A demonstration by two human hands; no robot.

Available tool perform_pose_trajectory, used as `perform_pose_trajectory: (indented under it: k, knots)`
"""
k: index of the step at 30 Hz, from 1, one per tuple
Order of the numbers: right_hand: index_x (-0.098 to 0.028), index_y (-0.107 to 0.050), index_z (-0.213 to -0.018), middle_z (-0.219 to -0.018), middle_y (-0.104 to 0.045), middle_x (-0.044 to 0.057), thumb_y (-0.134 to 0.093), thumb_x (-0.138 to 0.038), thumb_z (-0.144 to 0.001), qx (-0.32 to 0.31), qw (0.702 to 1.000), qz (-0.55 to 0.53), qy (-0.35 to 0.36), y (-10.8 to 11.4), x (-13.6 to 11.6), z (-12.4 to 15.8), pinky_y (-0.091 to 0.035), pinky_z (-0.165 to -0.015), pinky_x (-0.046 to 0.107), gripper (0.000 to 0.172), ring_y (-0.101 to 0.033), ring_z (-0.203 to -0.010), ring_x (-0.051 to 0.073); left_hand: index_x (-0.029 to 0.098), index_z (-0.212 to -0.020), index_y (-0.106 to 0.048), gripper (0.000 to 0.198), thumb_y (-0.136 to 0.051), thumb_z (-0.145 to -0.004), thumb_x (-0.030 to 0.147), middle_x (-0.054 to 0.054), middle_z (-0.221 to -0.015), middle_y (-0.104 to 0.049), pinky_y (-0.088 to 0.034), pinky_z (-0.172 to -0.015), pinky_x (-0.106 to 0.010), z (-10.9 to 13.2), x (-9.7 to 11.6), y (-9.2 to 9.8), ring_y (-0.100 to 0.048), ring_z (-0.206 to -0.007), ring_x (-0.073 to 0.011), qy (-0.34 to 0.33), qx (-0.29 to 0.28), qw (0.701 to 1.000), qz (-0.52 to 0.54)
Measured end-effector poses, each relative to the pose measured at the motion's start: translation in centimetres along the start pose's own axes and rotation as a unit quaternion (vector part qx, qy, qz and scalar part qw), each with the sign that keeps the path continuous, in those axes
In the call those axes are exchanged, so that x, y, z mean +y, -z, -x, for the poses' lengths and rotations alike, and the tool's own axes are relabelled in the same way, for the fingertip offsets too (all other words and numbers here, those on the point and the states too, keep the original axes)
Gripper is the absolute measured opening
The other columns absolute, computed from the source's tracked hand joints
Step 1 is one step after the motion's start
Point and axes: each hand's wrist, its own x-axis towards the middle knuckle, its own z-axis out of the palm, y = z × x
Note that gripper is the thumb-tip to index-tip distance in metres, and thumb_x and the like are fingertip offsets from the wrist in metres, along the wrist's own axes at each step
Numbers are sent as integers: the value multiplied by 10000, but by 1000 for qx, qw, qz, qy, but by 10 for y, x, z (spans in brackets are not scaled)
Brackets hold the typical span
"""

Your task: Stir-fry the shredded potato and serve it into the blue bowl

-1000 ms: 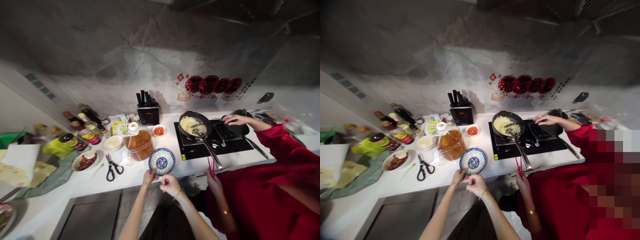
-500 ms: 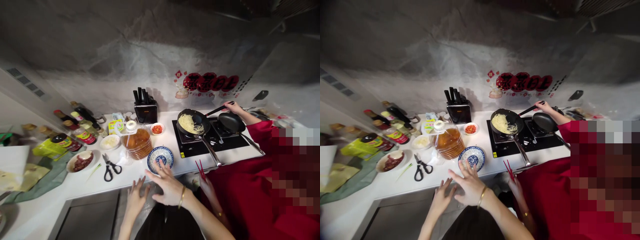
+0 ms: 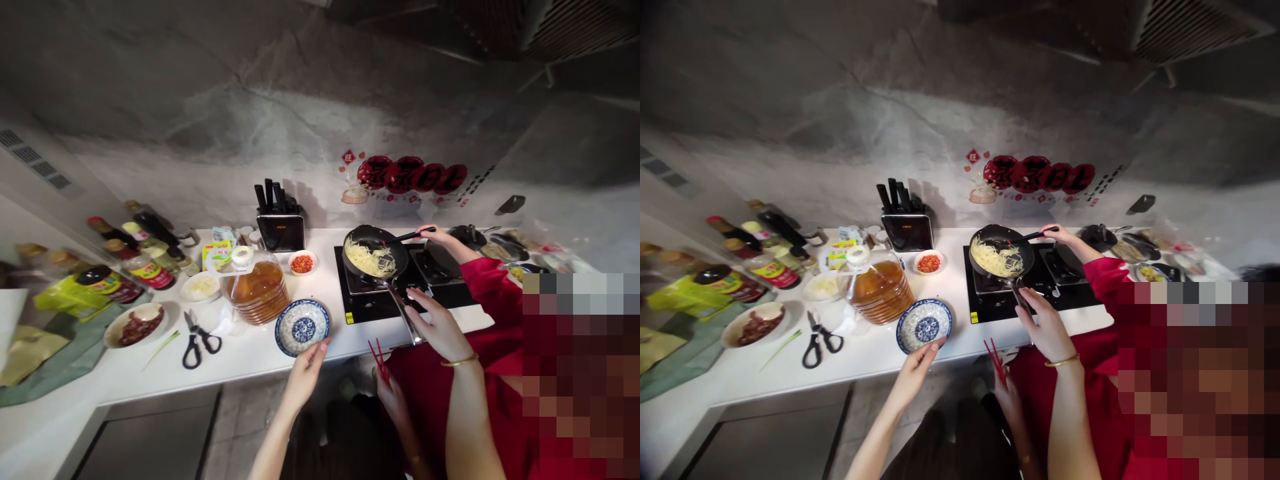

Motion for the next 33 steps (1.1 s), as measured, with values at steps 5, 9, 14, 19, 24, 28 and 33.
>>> perform_pose_trajectory:
  k: [5,9,14,19,24,28,33]
  knots:
    - [-219,-583,-1248,-1303,-568,96,-500,-400,-856,18,1000,13,-1,2,13,-22,-399,-1043,429,440,-511,-1219,237,124,-1026,-704,517,-584,-753,546,-104,-1126,-682,-363,-1058,-388,-11,5,-14,-553,-1170,-271,29,-15,997,63]
    - [-208,-563,-1269,-1317,-556,102,-480,-402,-866,13,1000,19,10,2,28,-22,-395,-1046,425,455,-497,-1232,233,128,-1030,-700,517,-599,-746,548,-100,-1141,-676,-401,-1035,-371,-19,14,-22,-569,-1152,-255,44,-37,992,115]
    - [-227,-497,-1332,-1370,-501,105,-459,-373,-869,61,995,74,13,16,68,-5,-396,-1037,433,487,-428,-1290,239,119,-1003,-699,533,-617,-716,560,-115,-1145,-672,-435,-1000,-335,-28,22,-32,-575,-1147,-248,54,-52,987,145]
    - [-234,-498,-1332,-1497,-309,96,-410,-265,-875,137,953,270,30,38,93,-39,-205,-1096,554,467,-195,-1397,287,100,-988,-686,574,-622,-697,591,-154,-1103,-682,-466,-937,-349,-46,13,-74,-621,-1063,-257,97,-90,979,154]
    - [-207,-541,-1294,-1451,-368,145,-476,-301,-852,14,908,417,44,36,113,-103,-10,-1073,614,457,-175,-1376,322,106,-898,-674,545,-596,-709,612,-147,-1005,-698,-465,-859,-341,-62,4,-137,-630,-982,-248,133,-137,973,132]
    - [-207,-667,-1089,-1182,-602,135,-482,-335,-850,-118,890,440,27,18,141,-113,18,-1070,587,329,-418,-1206,293,121,-823,-653,493,-663,-656,585,-111,-922,-692,-442,-831,-325,-73,-3,-171,-616,-929,-228,161,-126,966,158]
    - [-173,-573,-1160,-1118,-624,143,-439,-477,-876,-171,907,373,-95,-8,162,-102,-277,-989,508,437,-515,-1112,281,117,-788,-609,478,-696,-634,561,-86,-775,-667,-466,-733,-323,-86,-9,-215,-629,-751,-196,207,-156,937,234]
